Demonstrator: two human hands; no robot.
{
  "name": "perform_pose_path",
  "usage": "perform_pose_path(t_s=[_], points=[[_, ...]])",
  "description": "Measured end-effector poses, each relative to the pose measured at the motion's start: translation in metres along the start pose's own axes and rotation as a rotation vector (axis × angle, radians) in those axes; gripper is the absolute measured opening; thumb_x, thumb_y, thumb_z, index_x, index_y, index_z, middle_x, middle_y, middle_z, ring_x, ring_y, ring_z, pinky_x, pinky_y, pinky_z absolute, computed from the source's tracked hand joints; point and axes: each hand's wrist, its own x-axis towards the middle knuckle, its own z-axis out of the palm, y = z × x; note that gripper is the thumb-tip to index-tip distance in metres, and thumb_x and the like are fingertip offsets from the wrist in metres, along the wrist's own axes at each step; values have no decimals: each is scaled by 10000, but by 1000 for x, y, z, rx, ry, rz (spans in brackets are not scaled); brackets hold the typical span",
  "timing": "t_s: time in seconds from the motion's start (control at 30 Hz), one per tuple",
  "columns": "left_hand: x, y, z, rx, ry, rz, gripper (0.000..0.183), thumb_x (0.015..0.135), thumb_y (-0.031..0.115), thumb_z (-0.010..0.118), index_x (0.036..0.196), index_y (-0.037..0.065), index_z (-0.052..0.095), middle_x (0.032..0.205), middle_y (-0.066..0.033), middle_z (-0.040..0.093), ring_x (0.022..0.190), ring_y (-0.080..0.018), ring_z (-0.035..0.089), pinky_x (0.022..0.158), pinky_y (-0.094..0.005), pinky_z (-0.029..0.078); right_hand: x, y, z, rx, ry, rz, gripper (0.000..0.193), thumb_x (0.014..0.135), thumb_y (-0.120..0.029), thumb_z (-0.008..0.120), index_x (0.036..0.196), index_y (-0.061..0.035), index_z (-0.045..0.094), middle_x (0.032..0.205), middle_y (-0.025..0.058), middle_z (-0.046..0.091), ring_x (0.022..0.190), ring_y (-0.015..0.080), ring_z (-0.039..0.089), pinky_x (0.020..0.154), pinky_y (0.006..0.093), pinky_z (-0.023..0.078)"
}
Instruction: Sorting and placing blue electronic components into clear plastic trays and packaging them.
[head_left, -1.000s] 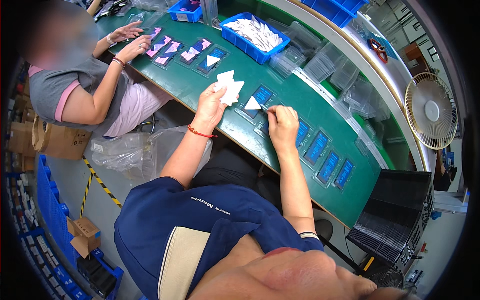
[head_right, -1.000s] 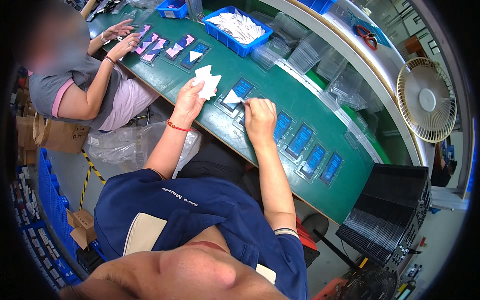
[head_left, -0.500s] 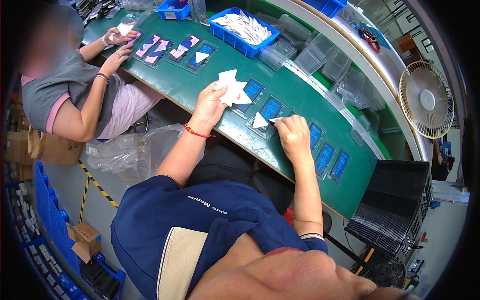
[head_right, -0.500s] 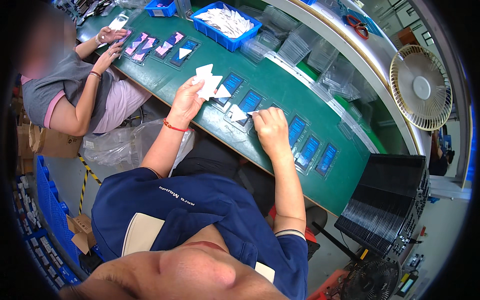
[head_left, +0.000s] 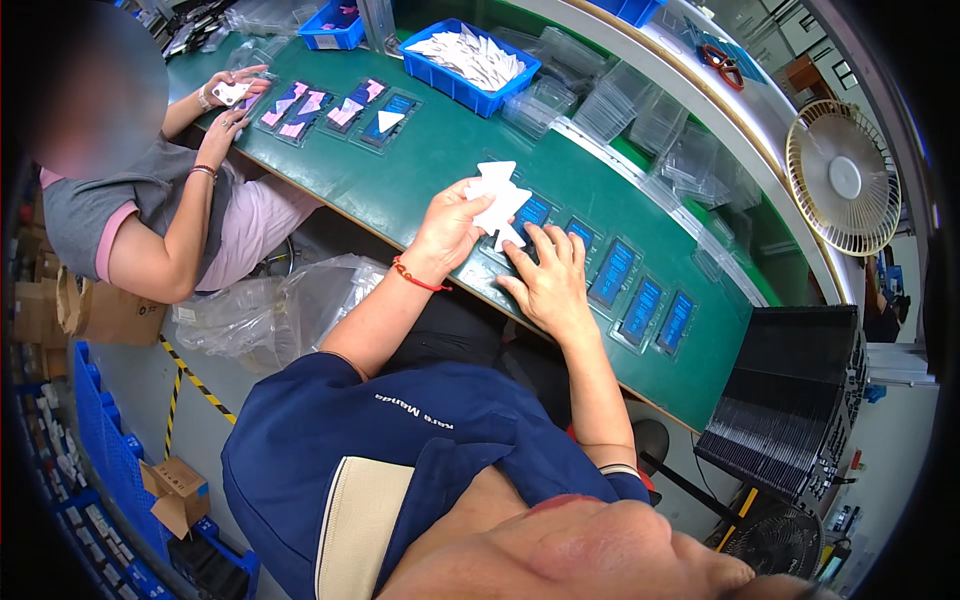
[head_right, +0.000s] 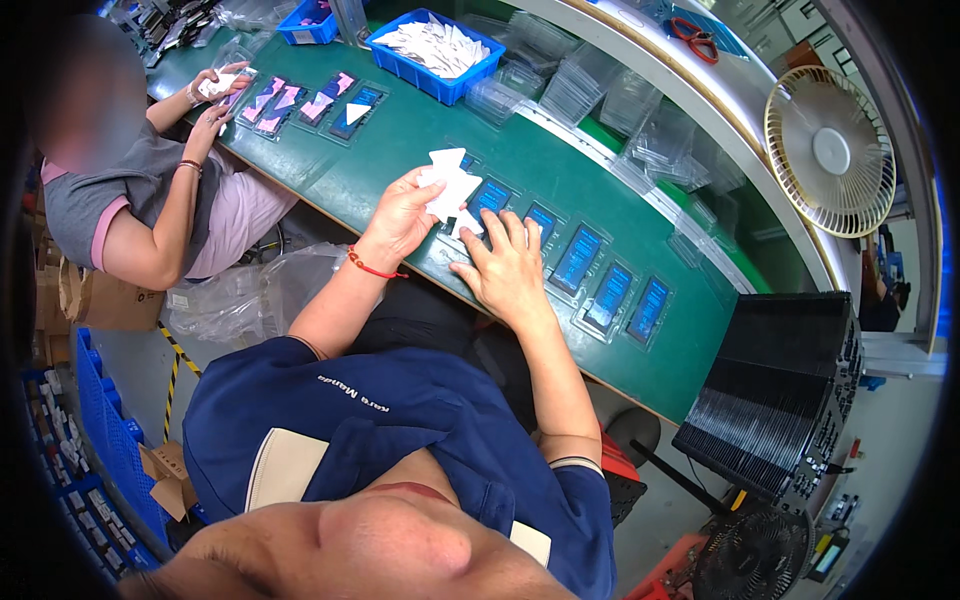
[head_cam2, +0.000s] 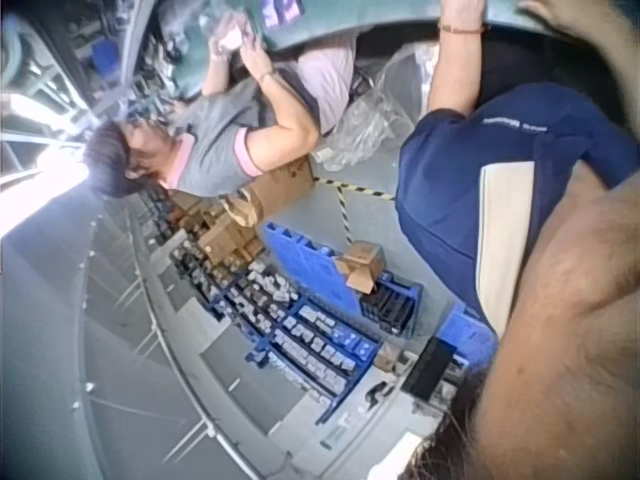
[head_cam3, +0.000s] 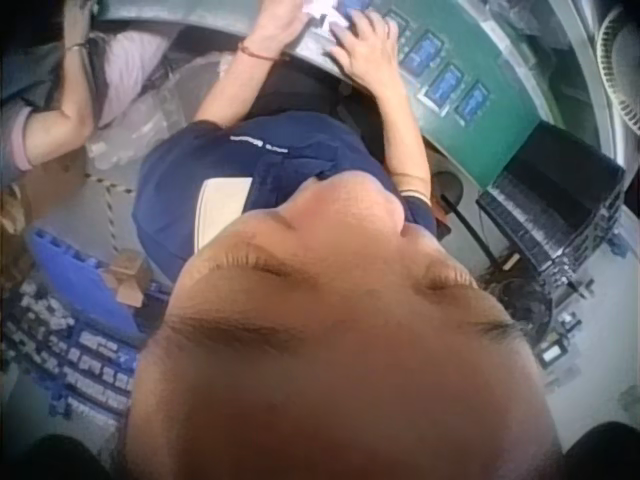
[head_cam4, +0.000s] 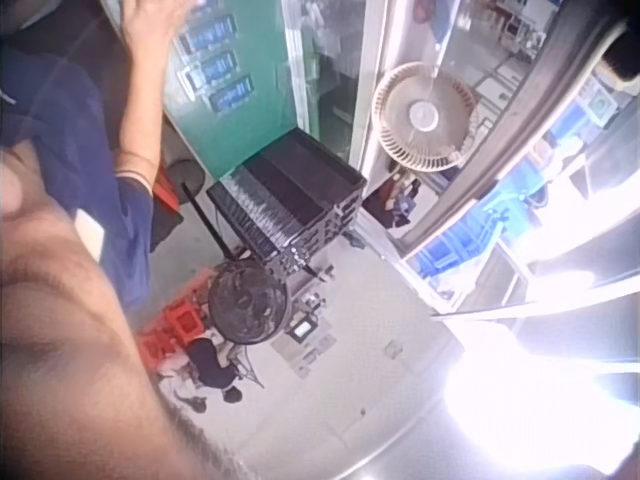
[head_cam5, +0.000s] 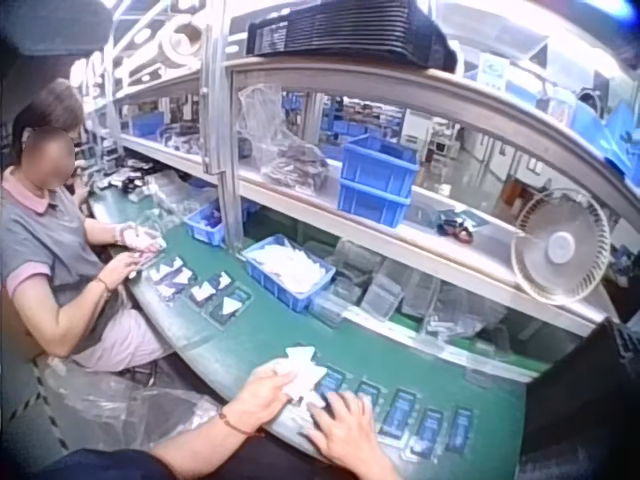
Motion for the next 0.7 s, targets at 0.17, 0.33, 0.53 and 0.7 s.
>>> perform_pose_path(t_s=[0.17, 0.33, 0.53, 0.7], points=[[-8, -10, 13, 106, -22, -39, 209, 870, 9, 569, 1072, -36, 544, 968, -144, 644, 813, -219, 651, 711, -331, 542, -4, 17, -1, 97, 219, 207, 329, 807, -222, 656, 1081, -39, 632, 1103, 128, 591, 1014, 263, 542, 945, 402, 360], [-17, -44, 25, 286, -219, -223, 213, 849, -13, 579, 1060, -46, 569, 921, -107, 652, 766, -163, 648, 685, -276, 534, -11, 34, 1, 961, 368, 631, 196, 849, -146, 658, 994, -14, 658, 826, 55, 636, 751, 103, 560, 668, 240, 449], [-18, -57, 33, 374, -194, -288, 244, 823, -32, 600, 1064, -56, 570, 920, -106, 652, 761, -150, 648, 674, -271, 537, -40, 51, -21, 424, 652, 607, 94, 805, -79, 670, 889, -37, 682, 807, 63, 658, 754, 174, 588, 702, 288, 449], [-13, -56, 42, 313, -172, -290, 226, 827, -45, 605, 1049, -58, 566, 925, -131, 654, 745, -176, 653, 668, -282, 543, -65, 55, -23, -289, 361, 321, 190, 711, -159, 726, 872, -66, 689, 840, 72, 643, 841, 238, 563, 799, 370, 396]])
